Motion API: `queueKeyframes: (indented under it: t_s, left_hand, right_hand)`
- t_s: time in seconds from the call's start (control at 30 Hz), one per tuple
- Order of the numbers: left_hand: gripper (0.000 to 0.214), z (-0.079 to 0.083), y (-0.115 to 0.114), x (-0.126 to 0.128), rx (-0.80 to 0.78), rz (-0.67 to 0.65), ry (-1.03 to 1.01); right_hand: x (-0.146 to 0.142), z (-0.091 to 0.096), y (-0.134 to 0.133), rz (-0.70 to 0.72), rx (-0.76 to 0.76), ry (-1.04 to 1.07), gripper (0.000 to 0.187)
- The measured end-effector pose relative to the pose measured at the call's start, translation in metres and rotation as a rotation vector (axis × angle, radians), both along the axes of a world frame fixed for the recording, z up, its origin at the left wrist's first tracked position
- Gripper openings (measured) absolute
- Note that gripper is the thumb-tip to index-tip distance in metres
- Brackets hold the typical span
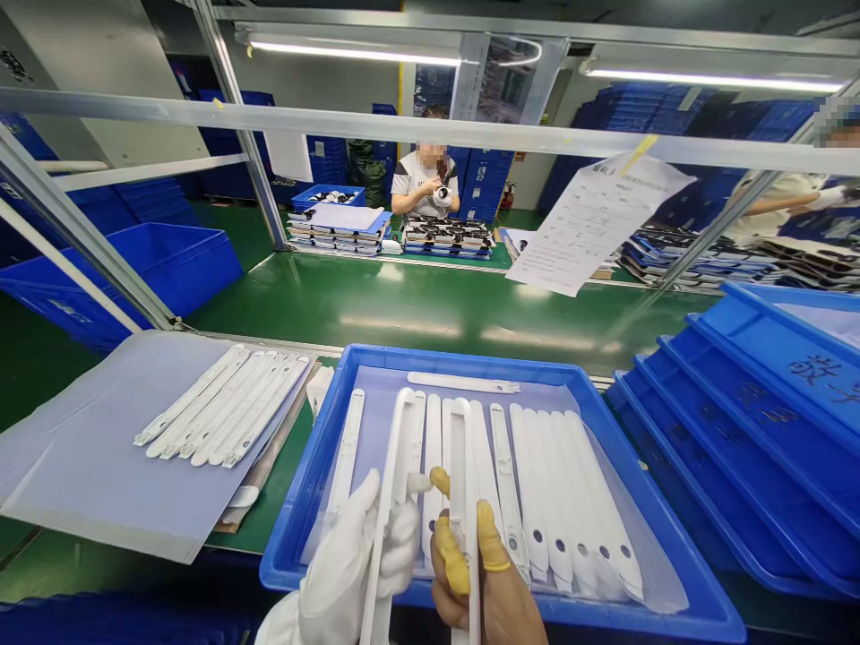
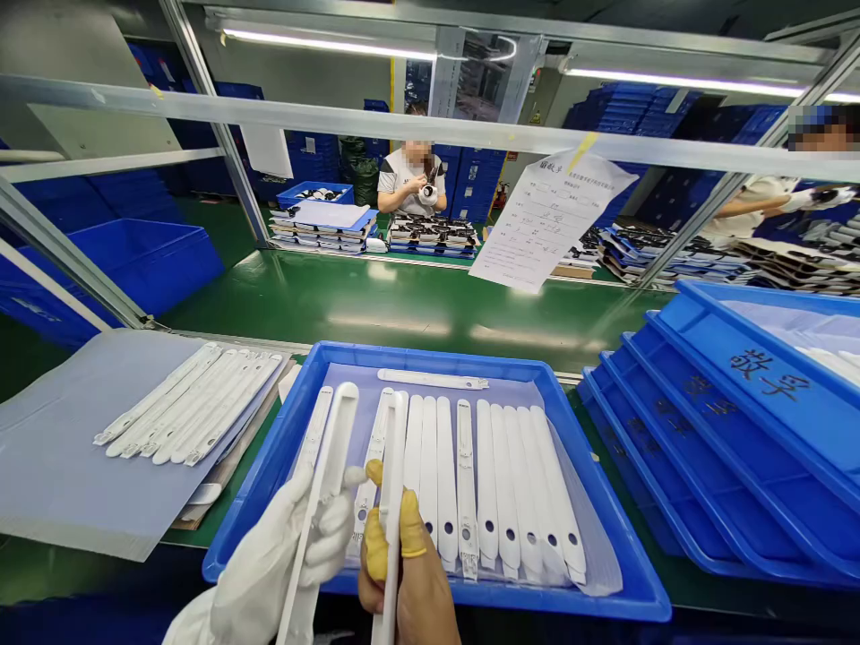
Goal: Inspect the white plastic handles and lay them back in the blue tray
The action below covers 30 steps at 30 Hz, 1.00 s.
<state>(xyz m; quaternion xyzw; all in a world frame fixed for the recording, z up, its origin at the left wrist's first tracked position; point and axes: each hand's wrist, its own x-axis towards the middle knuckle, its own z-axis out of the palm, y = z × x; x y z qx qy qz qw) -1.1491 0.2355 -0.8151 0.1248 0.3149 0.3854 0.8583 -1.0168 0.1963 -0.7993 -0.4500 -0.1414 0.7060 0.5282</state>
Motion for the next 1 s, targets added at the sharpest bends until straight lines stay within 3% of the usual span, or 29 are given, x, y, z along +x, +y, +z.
queueKeyframes:
  t_s: [0.07,0.2,0.43,0.63,1.0]
  left_hand:
    - [0.051,0.003,0.002,-0.003,0.002,0.090,0.055]
    - [0.043,0.008,-0.003,-0.004,0.179,0.170,0.242]
    - [0.056,0.017,-0.014,0.003,0.262,0.115,0.322]
    - [0.044,0.020,-0.013,0.000,0.413,0.171,0.515]
    - [0.042,0.021,0.010,-0.002,0.482,0.168,0.369]
  right_hand:
    - [-0.005,0.013,0.004,-0.034,-0.013,0.009,0.054]
    - [-0.010,0.024,0.007,-0.060,-0.030,-0.033,0.059]
    - [-0.019,0.019,0.013,-0.038,-0.041,-0.006,0.060]
    - [-0.023,0.016,0.022,-0.059,-0.022,-0.032,0.061]
    - [-0.026,0.024,0.047,-0.028,-0.074,0.052,0.049]
